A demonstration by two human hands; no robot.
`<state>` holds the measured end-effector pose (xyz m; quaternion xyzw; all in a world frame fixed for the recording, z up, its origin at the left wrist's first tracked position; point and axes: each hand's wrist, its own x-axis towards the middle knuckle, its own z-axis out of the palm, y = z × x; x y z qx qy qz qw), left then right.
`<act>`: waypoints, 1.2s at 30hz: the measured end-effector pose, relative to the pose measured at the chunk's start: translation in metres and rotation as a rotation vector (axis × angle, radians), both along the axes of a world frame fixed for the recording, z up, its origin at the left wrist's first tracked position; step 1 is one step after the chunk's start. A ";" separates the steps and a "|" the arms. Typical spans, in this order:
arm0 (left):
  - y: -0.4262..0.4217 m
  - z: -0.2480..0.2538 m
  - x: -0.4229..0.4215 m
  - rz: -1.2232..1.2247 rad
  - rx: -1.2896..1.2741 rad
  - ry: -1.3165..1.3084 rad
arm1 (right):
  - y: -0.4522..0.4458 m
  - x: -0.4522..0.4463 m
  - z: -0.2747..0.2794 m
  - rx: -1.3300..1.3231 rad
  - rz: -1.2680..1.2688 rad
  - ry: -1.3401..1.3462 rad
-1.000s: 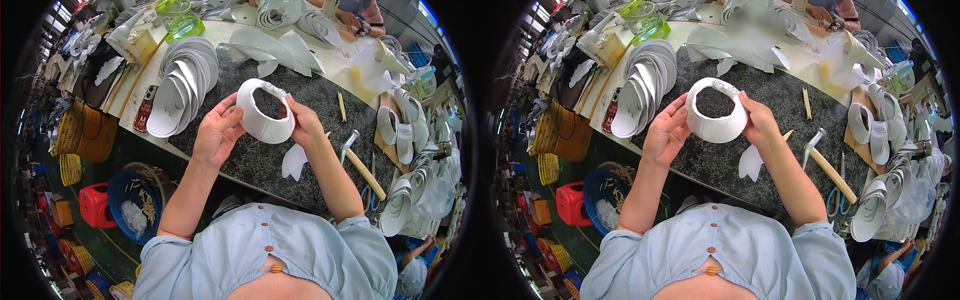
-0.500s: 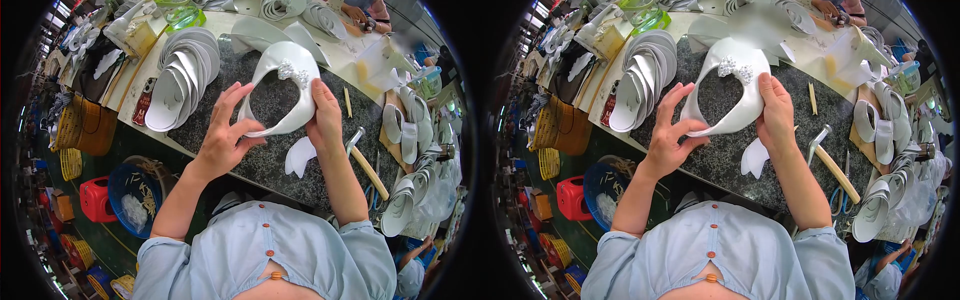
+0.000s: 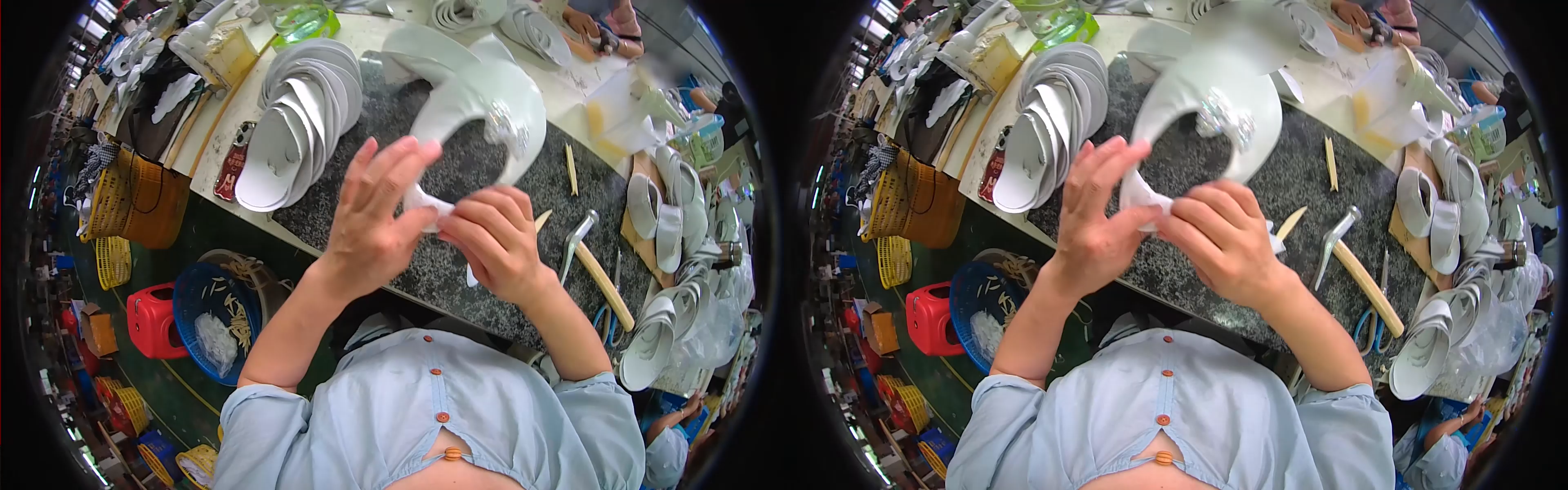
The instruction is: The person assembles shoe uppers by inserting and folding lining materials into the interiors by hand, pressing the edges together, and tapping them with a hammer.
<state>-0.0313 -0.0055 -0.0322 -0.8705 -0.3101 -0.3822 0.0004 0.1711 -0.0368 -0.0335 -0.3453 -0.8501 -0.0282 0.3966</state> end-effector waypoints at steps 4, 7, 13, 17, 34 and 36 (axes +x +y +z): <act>-0.003 0.013 -0.005 -0.137 -0.293 -0.145 | -0.004 -0.006 0.014 -0.310 0.049 0.145; -0.014 0.031 -0.017 -0.285 -0.784 -0.334 | -0.007 -0.003 0.025 -0.671 0.150 0.363; -0.018 0.038 -0.047 -0.178 -0.134 -0.101 | 0.001 -0.029 0.026 -1.342 0.387 0.954; 0.005 0.081 -0.106 0.245 -0.481 -0.129 | 0.005 -0.027 0.013 -1.023 0.250 0.800; 0.177 -0.040 -0.146 0.419 -0.215 0.202 | -0.021 0.065 -0.049 -0.970 -0.236 0.785; 0.212 -0.058 -0.167 0.369 -0.254 -0.080 | -0.021 0.071 -0.048 -0.997 -0.214 0.793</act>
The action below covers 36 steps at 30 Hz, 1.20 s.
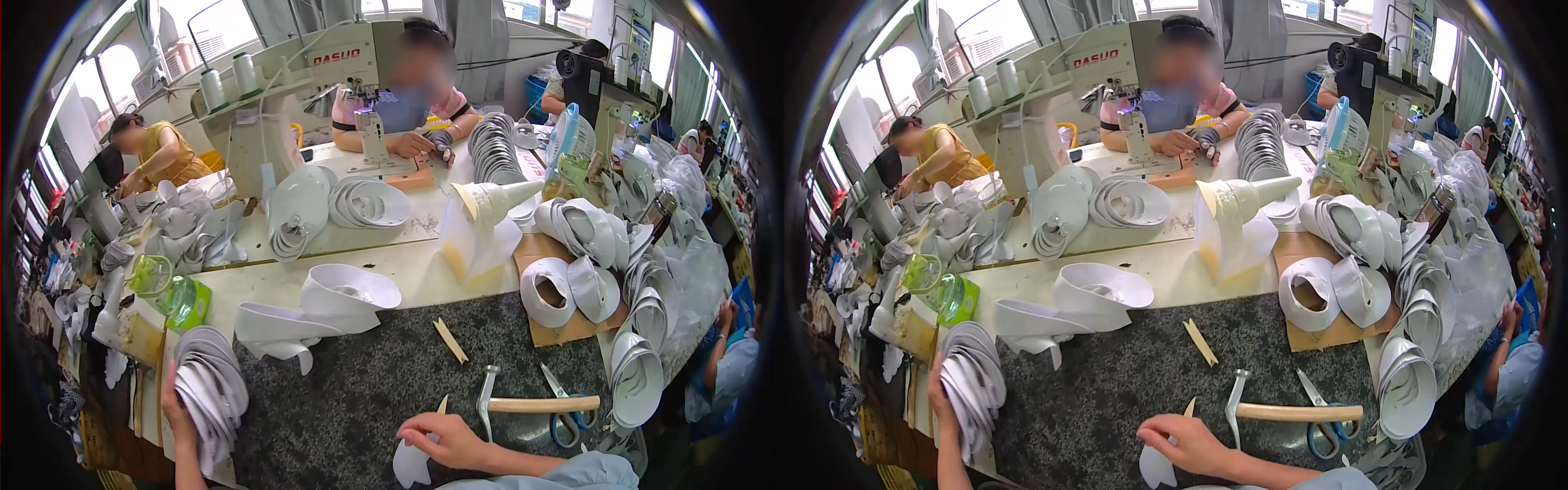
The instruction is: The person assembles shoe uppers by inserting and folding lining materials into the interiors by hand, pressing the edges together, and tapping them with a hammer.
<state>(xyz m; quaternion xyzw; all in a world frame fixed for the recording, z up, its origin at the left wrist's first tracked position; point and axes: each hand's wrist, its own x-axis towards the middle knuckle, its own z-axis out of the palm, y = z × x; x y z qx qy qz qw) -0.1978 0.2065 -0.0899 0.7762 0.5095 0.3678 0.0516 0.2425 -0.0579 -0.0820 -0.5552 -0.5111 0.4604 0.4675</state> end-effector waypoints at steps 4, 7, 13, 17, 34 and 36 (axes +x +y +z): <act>0.026 -0.006 0.014 0.147 0.108 -0.014 | -0.001 0.002 -0.001 0.095 -0.044 -0.031; 0.012 -0.008 0.048 0.202 0.160 0.120 | 0.001 0.006 -0.001 0.205 -0.081 -0.049; 0.010 -0.029 0.033 0.289 0.145 0.055 | 0.003 0.007 -0.009 0.243 -0.090 -0.034; -0.003 0.005 0.038 0.159 0.006 0.043 | 0.000 0.012 0.000 0.053 0.019 -0.057; -0.057 0.051 0.295 -0.429 0.354 0.559 | -0.042 -0.040 0.049 0.523 0.189 -0.345; -0.040 0.042 0.295 -0.355 0.349 0.608 | -0.047 -0.030 0.046 0.522 0.186 -0.378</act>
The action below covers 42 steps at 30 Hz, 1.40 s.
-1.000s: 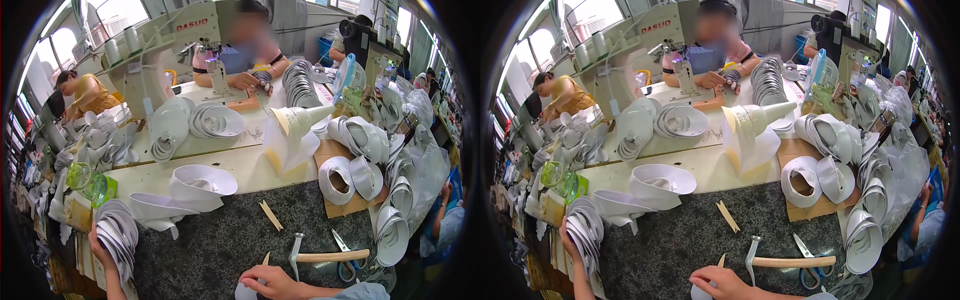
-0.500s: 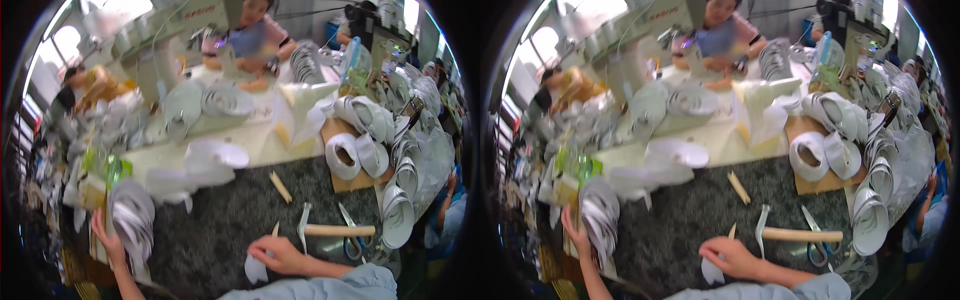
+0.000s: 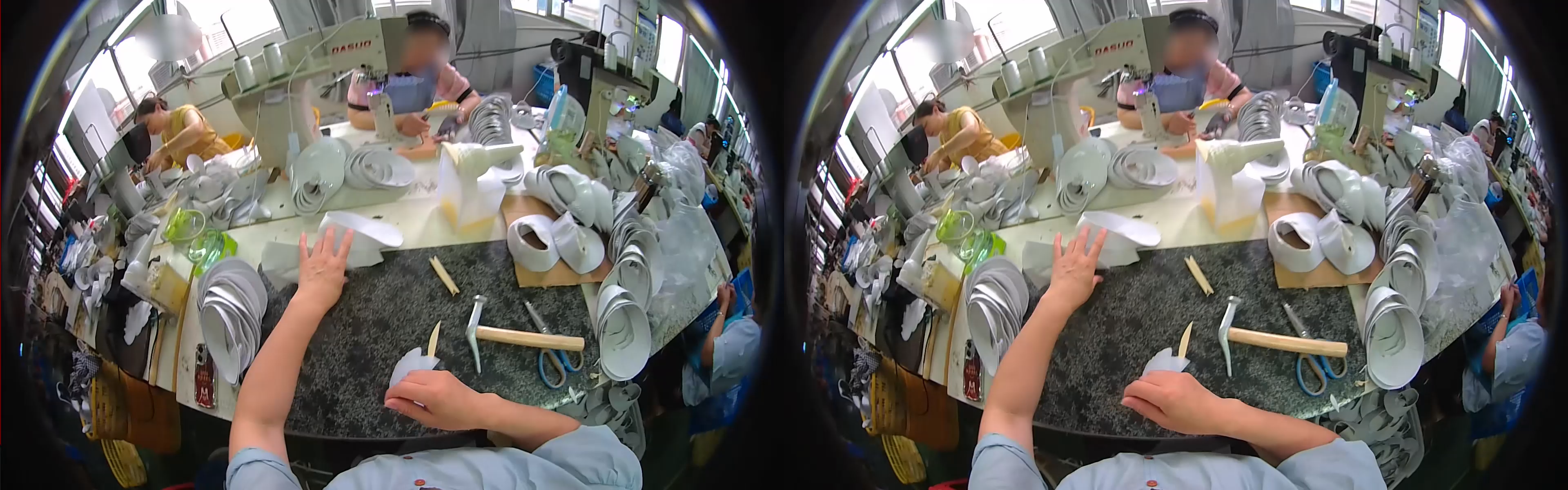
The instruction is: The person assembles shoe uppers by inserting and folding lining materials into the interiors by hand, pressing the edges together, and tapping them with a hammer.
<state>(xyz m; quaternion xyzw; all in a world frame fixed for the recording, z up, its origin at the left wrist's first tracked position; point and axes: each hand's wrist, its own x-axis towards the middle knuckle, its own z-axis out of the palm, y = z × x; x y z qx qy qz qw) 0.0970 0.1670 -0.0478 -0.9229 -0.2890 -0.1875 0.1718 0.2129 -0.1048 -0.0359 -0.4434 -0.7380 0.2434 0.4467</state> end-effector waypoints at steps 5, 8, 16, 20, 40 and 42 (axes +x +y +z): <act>0.000 -0.003 -0.016 -0.009 -0.116 0.065 | 0.039 0.044 -0.005 -0.042 -0.115 -0.138; 0.001 -0.009 -0.024 -0.055 -0.067 0.003 | 0.114 0.065 -0.006 0.118 -0.310 -0.166; -0.008 0.001 -0.049 -0.167 -0.067 0.017 | 0.287 0.068 -0.060 -0.136 -0.408 -0.203; -0.018 0.018 -0.070 -0.089 -0.174 0.034 | 0.277 0.104 0.006 0.256 -0.441 0.427; -0.088 -0.014 -0.117 0.407 -1.105 -0.644 | 0.007 0.069 -0.039 -0.047 -0.288 -0.411; -0.101 -0.006 -0.114 0.276 -0.600 -0.437 | 0.016 0.062 -0.047 -0.081 -0.282 -0.398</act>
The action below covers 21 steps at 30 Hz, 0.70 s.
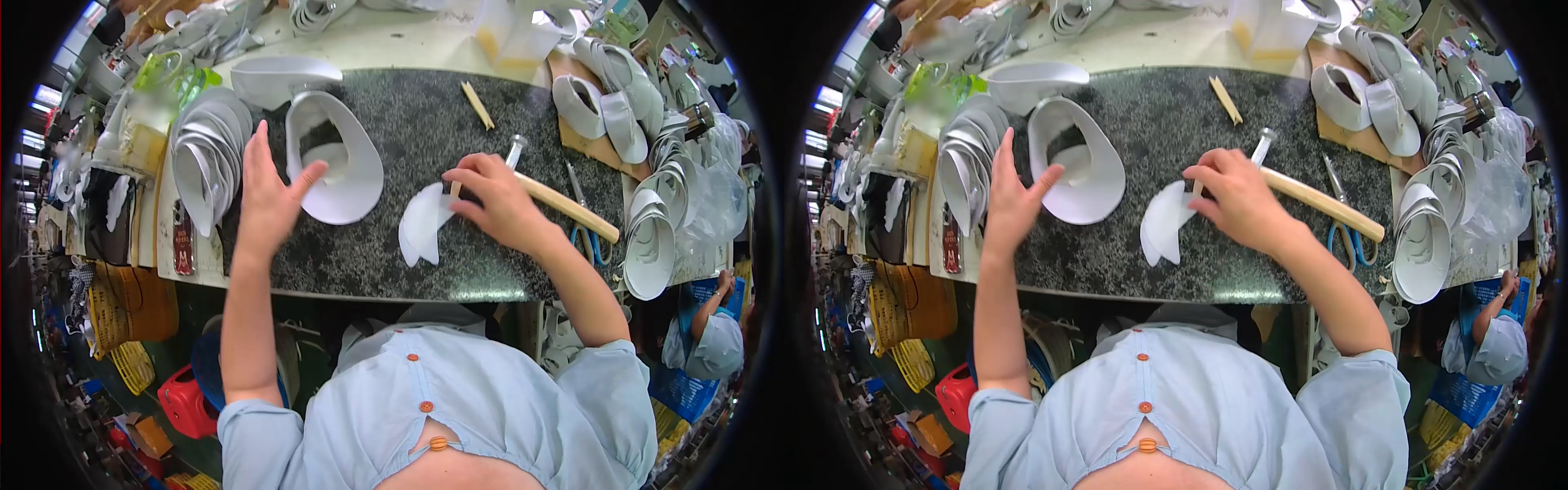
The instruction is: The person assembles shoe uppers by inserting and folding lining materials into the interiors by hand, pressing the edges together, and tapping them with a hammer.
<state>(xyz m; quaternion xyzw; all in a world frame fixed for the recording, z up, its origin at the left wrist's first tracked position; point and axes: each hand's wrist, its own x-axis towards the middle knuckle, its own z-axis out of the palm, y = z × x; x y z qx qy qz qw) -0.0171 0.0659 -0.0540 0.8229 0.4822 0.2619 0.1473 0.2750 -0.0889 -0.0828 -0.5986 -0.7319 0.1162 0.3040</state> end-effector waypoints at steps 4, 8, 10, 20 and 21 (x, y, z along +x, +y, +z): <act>-0.053 0.025 0.027 -0.249 0.192 -0.116 | 0.021 -0.006 -0.016 -0.064 0.028 -0.085; -0.081 0.011 0.042 -0.475 -0.131 -0.235 | 0.029 -0.007 0.005 -0.236 0.153 0.118; -0.086 0.010 0.052 -0.535 -0.222 -0.248 | 0.025 -0.013 0.022 -0.339 0.219 0.295; -0.052 -0.025 0.081 -0.371 -0.730 -0.457 | 0.038 0.025 0.034 0.006 0.241 0.026; -0.050 -0.019 0.079 -0.351 -0.815 -0.487 | 0.041 0.032 0.036 0.026 0.299 0.006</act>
